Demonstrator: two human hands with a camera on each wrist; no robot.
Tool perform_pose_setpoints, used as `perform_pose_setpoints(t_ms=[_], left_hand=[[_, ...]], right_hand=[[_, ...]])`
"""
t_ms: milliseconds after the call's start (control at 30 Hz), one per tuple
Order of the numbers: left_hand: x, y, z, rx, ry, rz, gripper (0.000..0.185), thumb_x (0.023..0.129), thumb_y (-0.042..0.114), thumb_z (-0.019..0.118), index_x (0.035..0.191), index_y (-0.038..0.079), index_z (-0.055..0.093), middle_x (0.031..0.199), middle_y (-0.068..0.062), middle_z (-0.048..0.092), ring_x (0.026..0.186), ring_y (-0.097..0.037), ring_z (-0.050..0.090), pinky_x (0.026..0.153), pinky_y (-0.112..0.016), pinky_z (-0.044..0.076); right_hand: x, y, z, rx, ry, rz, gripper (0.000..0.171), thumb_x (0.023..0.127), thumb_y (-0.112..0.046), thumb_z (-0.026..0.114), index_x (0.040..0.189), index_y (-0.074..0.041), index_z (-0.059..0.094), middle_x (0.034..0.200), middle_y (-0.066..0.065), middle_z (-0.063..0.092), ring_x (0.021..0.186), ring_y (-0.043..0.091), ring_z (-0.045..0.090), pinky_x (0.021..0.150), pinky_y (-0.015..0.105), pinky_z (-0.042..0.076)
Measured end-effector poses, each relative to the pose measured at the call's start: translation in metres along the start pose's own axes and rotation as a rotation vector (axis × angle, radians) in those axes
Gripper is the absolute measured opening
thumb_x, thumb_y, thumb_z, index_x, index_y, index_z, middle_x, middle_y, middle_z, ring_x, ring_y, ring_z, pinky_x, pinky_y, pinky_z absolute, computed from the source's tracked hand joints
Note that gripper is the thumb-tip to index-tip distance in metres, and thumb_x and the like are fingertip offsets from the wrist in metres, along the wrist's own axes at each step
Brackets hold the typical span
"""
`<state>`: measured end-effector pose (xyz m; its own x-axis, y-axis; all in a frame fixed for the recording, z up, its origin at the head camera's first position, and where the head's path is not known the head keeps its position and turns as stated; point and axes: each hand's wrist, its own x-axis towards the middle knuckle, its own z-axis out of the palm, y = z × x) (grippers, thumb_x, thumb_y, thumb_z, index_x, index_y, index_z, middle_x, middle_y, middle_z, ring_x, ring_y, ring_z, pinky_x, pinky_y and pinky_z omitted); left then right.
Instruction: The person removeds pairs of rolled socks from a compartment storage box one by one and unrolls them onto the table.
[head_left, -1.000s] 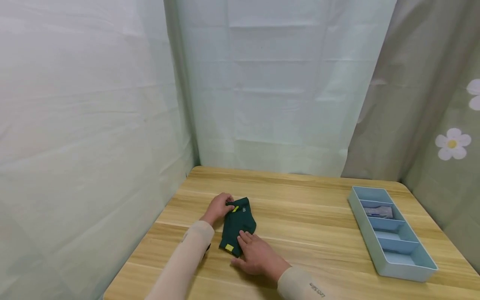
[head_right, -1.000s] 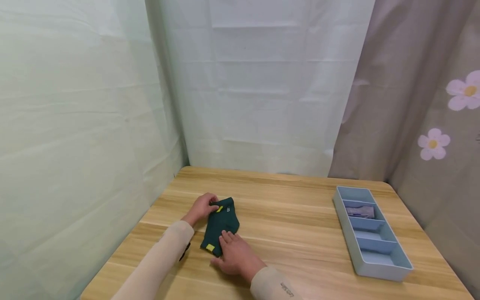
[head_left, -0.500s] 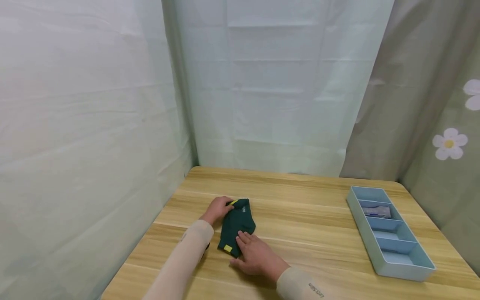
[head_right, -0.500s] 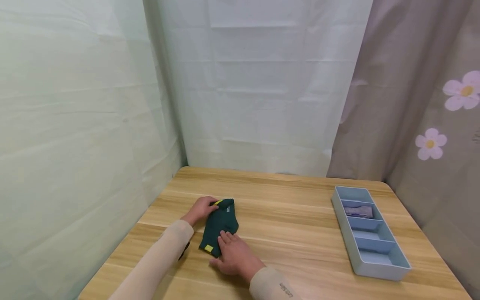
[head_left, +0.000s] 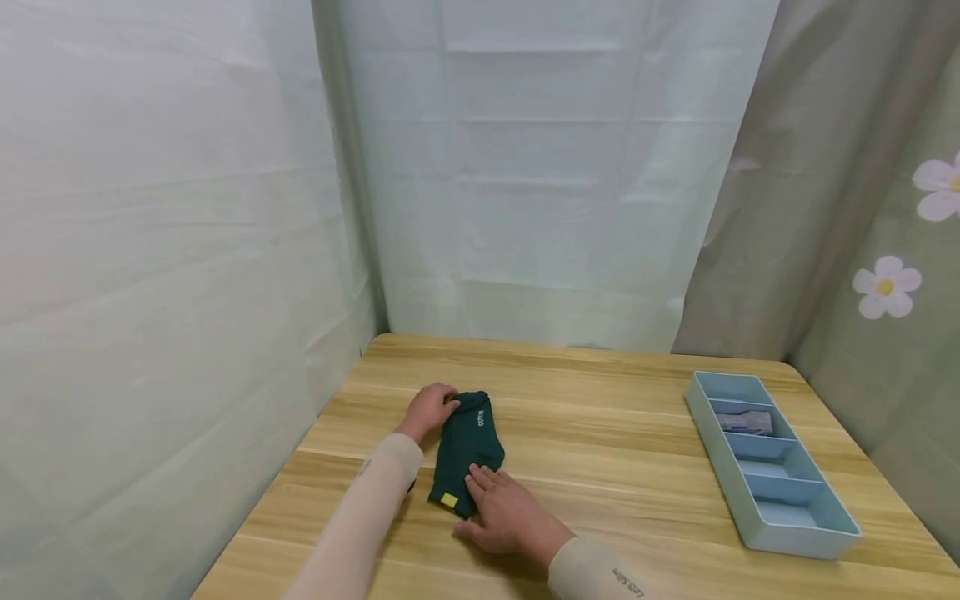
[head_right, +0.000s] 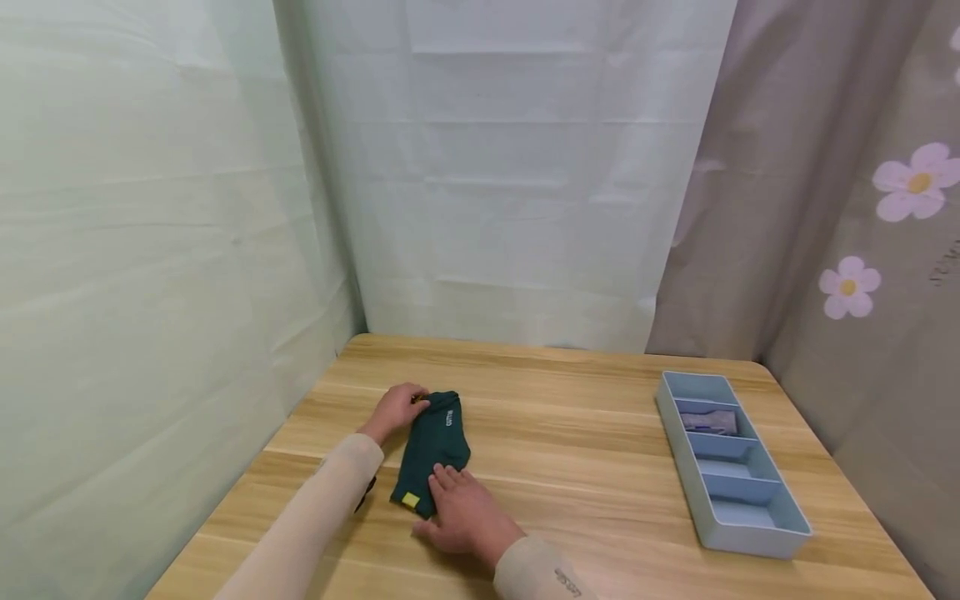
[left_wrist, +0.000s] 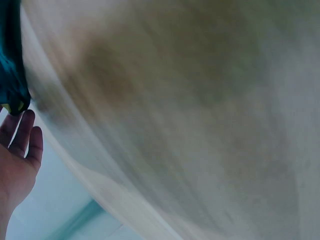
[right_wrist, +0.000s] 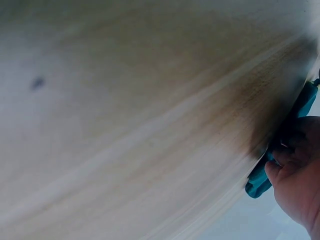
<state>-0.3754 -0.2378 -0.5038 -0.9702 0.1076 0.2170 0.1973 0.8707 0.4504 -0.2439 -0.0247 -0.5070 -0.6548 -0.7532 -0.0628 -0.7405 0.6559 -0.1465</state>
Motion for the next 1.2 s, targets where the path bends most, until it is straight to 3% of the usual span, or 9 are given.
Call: perform_pose_setpoints(t_ms=[133, 300, 600, 700, 867, 967, 1100, 1200], left_hand=[[0.002, -0.003, 0.0, 0.008, -0.057, 0.005, 0.031, 0.093, 0.023, 0.071, 0.116, 0.002, 0.071, 0.112, -0.014, 0.068, 0.106, -0.032, 0.063, 0.096, -0.047, 0.048], [0.004, -0.006, -0.001, 0.003, -0.058, 0.014, 0.023, 0.097, 0.012, 0.065, 0.114, 0.0, 0.071, 0.114, -0.017, 0.068, 0.109, -0.035, 0.062, 0.097, -0.049, 0.047], [0.008, -0.006, -0.006, 0.021, -0.02, -0.108, 0.028, 0.104, 0.015, 0.051, 0.119, -0.003, 0.066, 0.12, -0.021, 0.066, 0.112, -0.038, 0.061, 0.099, -0.051, 0.046], [0.009, -0.007, -0.007, -0.008, -0.021, -0.105, 0.032, 0.104, 0.018, 0.053, 0.124, -0.004, 0.064, 0.122, -0.022, 0.065, 0.113, -0.038, 0.06, 0.099, -0.051, 0.046], [0.012, -0.011, -0.006, -0.094, -0.06, -0.095, 0.048, 0.095, 0.021, 0.068, 0.136, -0.001, 0.054, 0.127, -0.024, 0.06, 0.115, -0.038, 0.058, 0.098, -0.052, 0.046], [0.014, -0.012, -0.006, -0.105, -0.057, -0.09, 0.041, 0.093, 0.015, 0.07, 0.129, 0.0, 0.057, 0.121, -0.023, 0.062, 0.108, -0.037, 0.059, 0.094, -0.051, 0.048], [0.017, -0.009, -0.006, -0.077, 0.008, -0.088, 0.021, 0.098, 0.011, 0.063, 0.114, -0.002, 0.066, 0.108, -0.019, 0.067, 0.096, -0.033, 0.062, 0.088, -0.049, 0.05], [0.018, -0.006, -0.005, -0.056, 0.042, -0.098, 0.02, 0.1, 0.012, 0.059, 0.11, -0.002, 0.069, 0.105, -0.017, 0.069, 0.094, -0.032, 0.063, 0.088, -0.048, 0.05]], right_hand=[[-0.001, 0.0, -0.002, -0.003, 0.002, 0.0, 0.078, 0.097, -0.063, 0.046, 0.149, -0.004, 0.044, 0.155, 0.01, 0.038, 0.144, 0.024, 0.033, 0.116, 0.038, 0.028], [-0.001, -0.002, -0.001, -0.006, 0.005, -0.012, 0.078, 0.097, -0.062, 0.046, 0.149, -0.004, 0.044, 0.155, 0.01, 0.038, 0.144, 0.023, 0.034, 0.115, 0.038, 0.029], [-0.001, -0.005, -0.001, 0.013, -0.022, -0.024, 0.077, 0.097, -0.063, 0.046, 0.149, -0.006, 0.044, 0.156, 0.008, 0.037, 0.145, 0.021, 0.032, 0.116, 0.038, 0.028], [-0.001, -0.003, -0.002, 0.004, -0.018, -0.027, 0.077, 0.097, -0.063, 0.046, 0.149, -0.005, 0.044, 0.156, 0.008, 0.037, 0.144, 0.021, 0.032, 0.116, 0.038, 0.029], [0.0, 0.0, -0.002, -0.004, -0.015, -0.016, 0.077, 0.097, -0.063, 0.046, 0.149, -0.006, 0.044, 0.156, 0.008, 0.038, 0.144, 0.021, 0.033, 0.115, 0.038, 0.029], [0.0, 0.001, -0.001, 0.004, -0.021, -0.008, 0.078, 0.097, -0.063, 0.046, 0.149, -0.006, 0.044, 0.156, 0.008, 0.037, 0.145, 0.021, 0.032, 0.116, 0.038, 0.029], [0.0, 0.002, -0.001, 0.0, -0.021, -0.012, 0.078, 0.097, -0.063, 0.046, 0.15, -0.006, 0.043, 0.156, 0.008, 0.037, 0.145, 0.021, 0.032, 0.116, 0.038, 0.028], [0.0, 0.001, -0.002, -0.006, -0.02, -0.011, 0.078, 0.097, -0.063, 0.047, 0.149, -0.006, 0.044, 0.156, 0.008, 0.037, 0.144, 0.021, 0.032, 0.116, 0.038, 0.028]])
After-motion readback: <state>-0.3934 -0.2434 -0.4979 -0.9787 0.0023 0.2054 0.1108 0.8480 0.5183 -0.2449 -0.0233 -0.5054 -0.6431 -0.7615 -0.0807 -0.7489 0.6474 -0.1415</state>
